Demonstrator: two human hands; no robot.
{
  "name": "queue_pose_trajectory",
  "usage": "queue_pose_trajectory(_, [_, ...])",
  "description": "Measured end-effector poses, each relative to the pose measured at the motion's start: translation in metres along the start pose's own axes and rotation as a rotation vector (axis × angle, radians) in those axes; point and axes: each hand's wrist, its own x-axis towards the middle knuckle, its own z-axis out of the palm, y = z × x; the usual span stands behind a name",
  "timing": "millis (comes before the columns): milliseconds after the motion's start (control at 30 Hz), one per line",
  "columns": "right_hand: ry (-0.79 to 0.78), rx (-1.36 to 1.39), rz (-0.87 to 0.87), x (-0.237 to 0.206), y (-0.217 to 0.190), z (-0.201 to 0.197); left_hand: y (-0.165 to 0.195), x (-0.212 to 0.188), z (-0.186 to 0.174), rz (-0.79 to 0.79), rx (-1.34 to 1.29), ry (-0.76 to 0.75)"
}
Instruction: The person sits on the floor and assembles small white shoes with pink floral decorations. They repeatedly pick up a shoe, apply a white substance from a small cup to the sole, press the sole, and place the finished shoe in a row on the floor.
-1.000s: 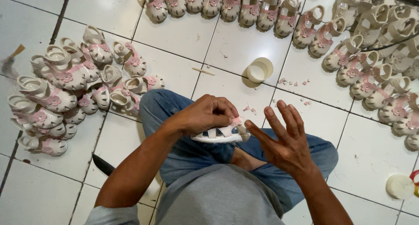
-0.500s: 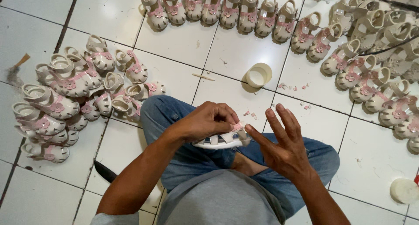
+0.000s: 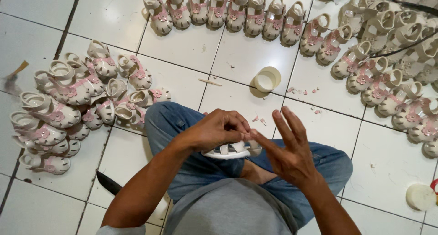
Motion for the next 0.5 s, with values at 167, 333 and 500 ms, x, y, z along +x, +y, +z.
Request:
queue_pose_trajectory(167, [0.011,0.059,0.091,-0.005,-0.001,0.002,-0.002,-0.001,-0.001,0.018,-0.003,-0.009])
queue_pose_trajectory(333, [-0.006,0.220,0.174,-0.012,-0.008,0.007,-0.006,-0.001,0.000,0.073,-0.078,-0.036])
queue_pose_trajectory(500, [0.003,0.462,0.269,-0.017,-0.012,0.007,-0.005,-0.002,0.003,0.023,-0.044,-0.035])
